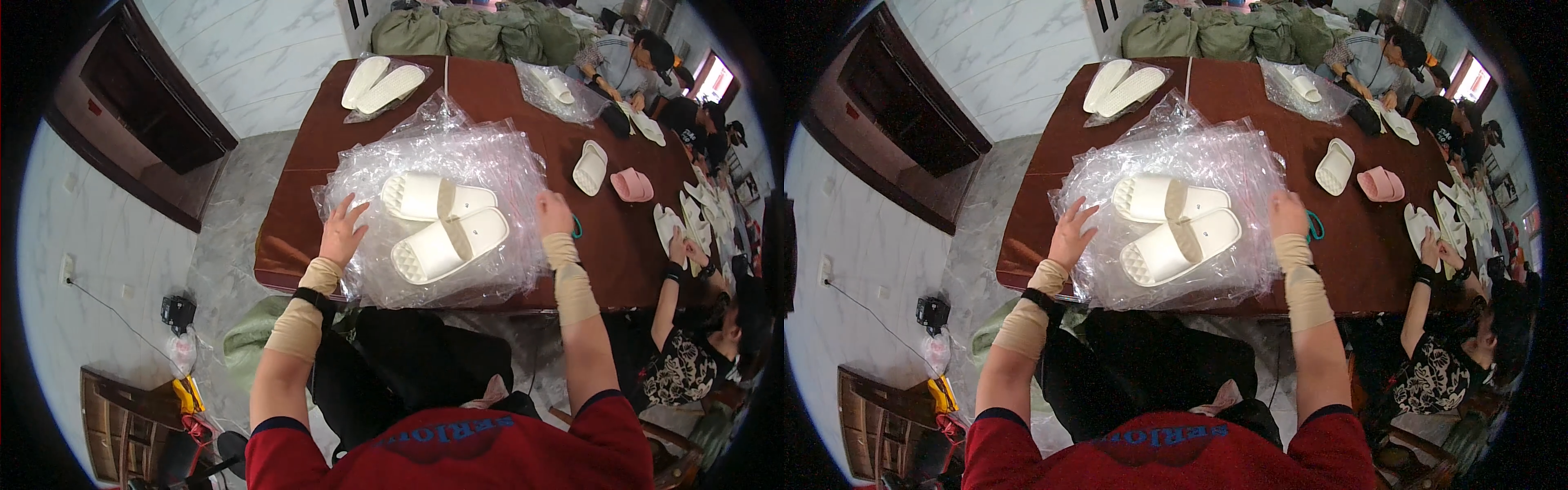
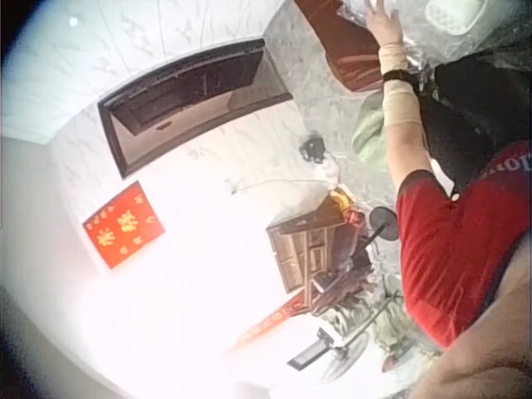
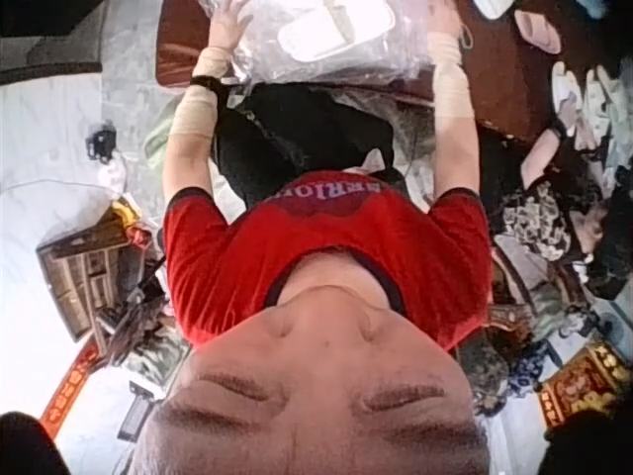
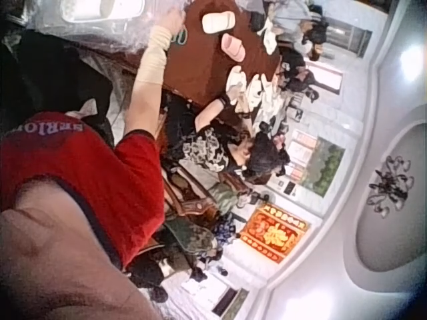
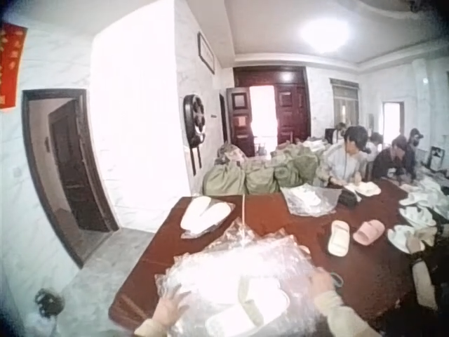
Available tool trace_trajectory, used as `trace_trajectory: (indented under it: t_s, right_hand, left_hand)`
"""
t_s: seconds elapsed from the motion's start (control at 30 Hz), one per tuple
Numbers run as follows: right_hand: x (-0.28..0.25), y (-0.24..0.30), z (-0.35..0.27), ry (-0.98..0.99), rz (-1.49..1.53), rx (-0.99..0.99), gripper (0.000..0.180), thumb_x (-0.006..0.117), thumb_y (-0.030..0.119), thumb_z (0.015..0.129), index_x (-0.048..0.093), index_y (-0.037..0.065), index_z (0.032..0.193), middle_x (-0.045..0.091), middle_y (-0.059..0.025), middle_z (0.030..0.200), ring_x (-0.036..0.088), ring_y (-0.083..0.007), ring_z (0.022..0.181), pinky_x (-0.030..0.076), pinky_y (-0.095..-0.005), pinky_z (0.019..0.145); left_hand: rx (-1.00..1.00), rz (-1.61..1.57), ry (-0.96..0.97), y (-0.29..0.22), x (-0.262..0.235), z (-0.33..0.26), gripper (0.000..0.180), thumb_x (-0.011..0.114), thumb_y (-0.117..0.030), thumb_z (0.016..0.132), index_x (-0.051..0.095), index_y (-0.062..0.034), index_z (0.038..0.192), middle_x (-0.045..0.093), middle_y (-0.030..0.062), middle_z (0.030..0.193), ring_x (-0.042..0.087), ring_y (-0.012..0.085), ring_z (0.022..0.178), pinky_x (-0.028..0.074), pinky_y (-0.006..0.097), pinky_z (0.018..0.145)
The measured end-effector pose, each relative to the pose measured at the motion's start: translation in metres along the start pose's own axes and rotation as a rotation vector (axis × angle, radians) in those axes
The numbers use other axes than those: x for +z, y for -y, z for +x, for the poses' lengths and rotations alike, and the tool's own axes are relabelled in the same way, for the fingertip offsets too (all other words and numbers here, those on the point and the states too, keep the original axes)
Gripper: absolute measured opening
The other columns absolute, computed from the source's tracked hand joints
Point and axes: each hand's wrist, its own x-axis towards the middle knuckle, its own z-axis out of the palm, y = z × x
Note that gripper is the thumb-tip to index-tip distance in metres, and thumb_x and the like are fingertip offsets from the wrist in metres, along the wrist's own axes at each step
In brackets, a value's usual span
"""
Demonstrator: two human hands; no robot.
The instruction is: Taking slippers from a sack, inspecting them, and placing them into or on top of plastic packaging material on a table.
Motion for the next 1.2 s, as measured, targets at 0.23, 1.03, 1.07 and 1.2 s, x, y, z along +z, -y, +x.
trace_trajectory:
  t_s: [0.23, 1.03, 1.07, 1.2]
  right_hand:
    - [0.004, -0.073, -0.049, 0.192, -0.266, -0.032, 0.043, 0.069, 0.007, 0.073, 0.053, 0.008, 0.113, 0.048, -0.0189, 0.112, 0.050, -0.0380, 0.104, 0.046, -0.0456, 0.086]
    - [-0.039, -0.160, -0.044, 0.128, 0.751, 0.379, 0.059, 0.073, 0.015, 0.074, 0.046, 0.007, 0.127, 0.061, -0.0084, 0.099, 0.060, -0.0147, 0.084, 0.048, -0.0250, 0.065]
    - [-0.036, -0.131, -0.044, 0.157, 0.760, 0.366, 0.059, 0.073, 0.015, 0.074, 0.046, 0.007, 0.127, 0.061, -0.0084, 0.099, 0.060, -0.0147, 0.084, 0.048, -0.0250, 0.065]
    - [-0.070, 0.052, -0.058, 0.249, 0.483, -0.203, 0.067, 0.075, 0.018, 0.070, 0.043, 0.011, 0.129, 0.059, -0.0140, 0.103, 0.061, -0.0270, 0.089, 0.049, -0.0352, 0.075]
  left_hand:
    - [0.305, -0.041, 0.121, -0.076, -0.010, -0.012, 0.036, 0.064, -0.009, 0.077, 0.059, -0.0103, 0.113, 0.060, 0.0082, 0.114, 0.054, 0.0287, 0.104, 0.042, 0.039, 0.091]
    - [0.134, -0.299, -0.223, -0.056, 0.000, -0.006, 0.009, 0.069, -0.008, 0.073, 0.064, -0.0077, 0.080, 0.061, 0.0051, 0.094, 0.054, 0.0268, 0.094, 0.043, 0.038, 0.081]
    - [0.131, -0.273, -0.245, -0.052, -0.005, -0.010, 0.010, 0.069, -0.007, 0.073, 0.064, -0.0065, 0.081, 0.061, 0.0058, 0.097, 0.054, 0.0270, 0.095, 0.043, 0.037, 0.082]
    - [0.082, -0.269, -0.283, -0.039, -0.015, -0.020, 0.010, 0.069, -0.007, 0.074, 0.065, -0.0075, 0.082, 0.061, 0.0057, 0.099, 0.053, 0.0266, 0.097, 0.043, 0.037, 0.084]
